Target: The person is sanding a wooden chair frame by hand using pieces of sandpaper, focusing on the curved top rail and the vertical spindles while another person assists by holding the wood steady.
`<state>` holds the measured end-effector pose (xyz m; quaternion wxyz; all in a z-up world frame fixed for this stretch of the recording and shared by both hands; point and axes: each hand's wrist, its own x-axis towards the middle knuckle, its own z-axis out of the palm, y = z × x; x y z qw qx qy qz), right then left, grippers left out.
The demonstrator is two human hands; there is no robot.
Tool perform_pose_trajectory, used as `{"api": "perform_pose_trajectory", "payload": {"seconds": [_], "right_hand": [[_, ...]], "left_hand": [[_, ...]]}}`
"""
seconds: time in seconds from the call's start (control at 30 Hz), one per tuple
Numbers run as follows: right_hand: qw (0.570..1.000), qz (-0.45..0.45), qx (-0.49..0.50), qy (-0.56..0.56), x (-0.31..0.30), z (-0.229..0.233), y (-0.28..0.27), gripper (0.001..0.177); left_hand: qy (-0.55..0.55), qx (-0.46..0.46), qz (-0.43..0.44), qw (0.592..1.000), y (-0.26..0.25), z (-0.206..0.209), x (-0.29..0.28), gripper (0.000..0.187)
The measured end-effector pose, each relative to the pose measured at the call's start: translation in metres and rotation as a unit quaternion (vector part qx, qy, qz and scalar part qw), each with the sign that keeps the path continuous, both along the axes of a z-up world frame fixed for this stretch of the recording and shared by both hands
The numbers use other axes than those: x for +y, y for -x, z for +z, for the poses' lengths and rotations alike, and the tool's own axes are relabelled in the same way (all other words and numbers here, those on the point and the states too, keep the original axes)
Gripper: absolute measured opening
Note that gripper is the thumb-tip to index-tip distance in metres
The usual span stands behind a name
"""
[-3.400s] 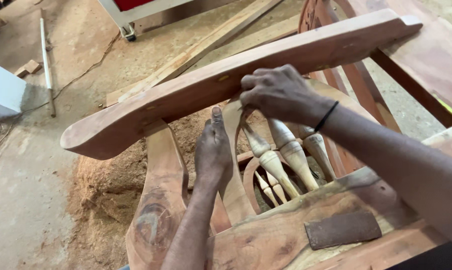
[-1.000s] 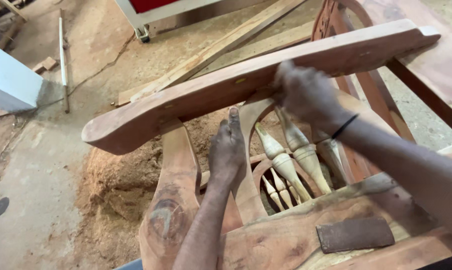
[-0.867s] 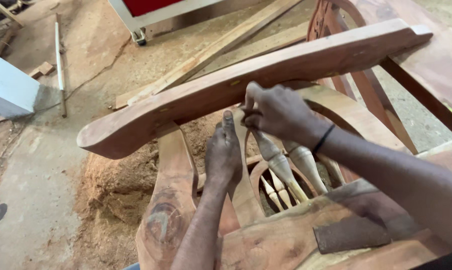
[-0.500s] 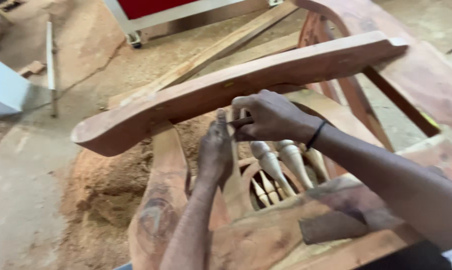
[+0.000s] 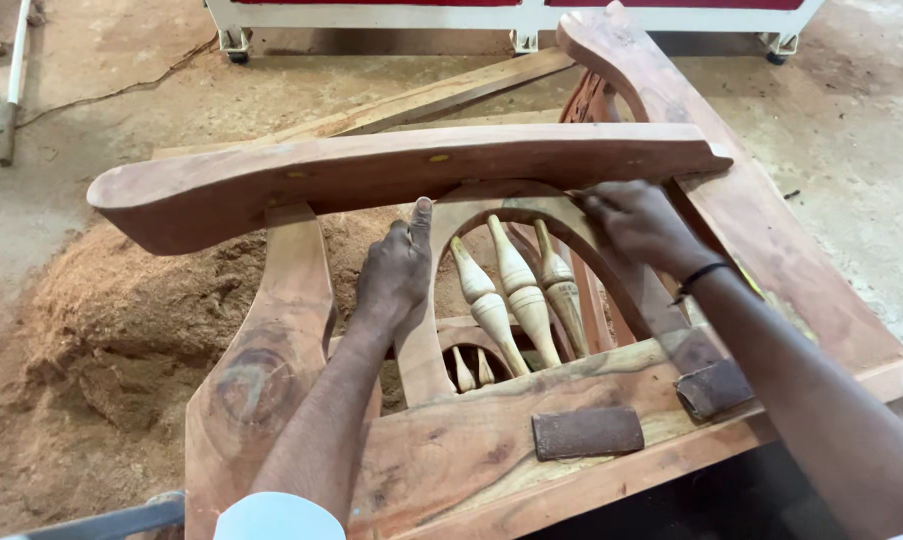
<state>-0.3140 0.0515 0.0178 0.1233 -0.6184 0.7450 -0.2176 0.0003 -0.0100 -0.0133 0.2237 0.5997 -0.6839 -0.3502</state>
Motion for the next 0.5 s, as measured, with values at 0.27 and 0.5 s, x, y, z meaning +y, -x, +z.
{"api": "perform_pose_trajectory", "payload": {"seconds": [0.27, 0.5], "right_hand": [[0.996, 0.008, 0.081, -0.046, 0.098, -0.009, 0.025, 0.029], [0.991, 0.012, 0.134, -0.009, 0.038, -0.01, 0.005, 0.026]], "left_hand": [[-0.038, 0.01, -0.001, 0.999, 0.005, 0.004, 0.001, 0.093], [-0.031, -0.006, -0.007, 0.999, 0.002, 0.008, 0.004, 0.093]]}}
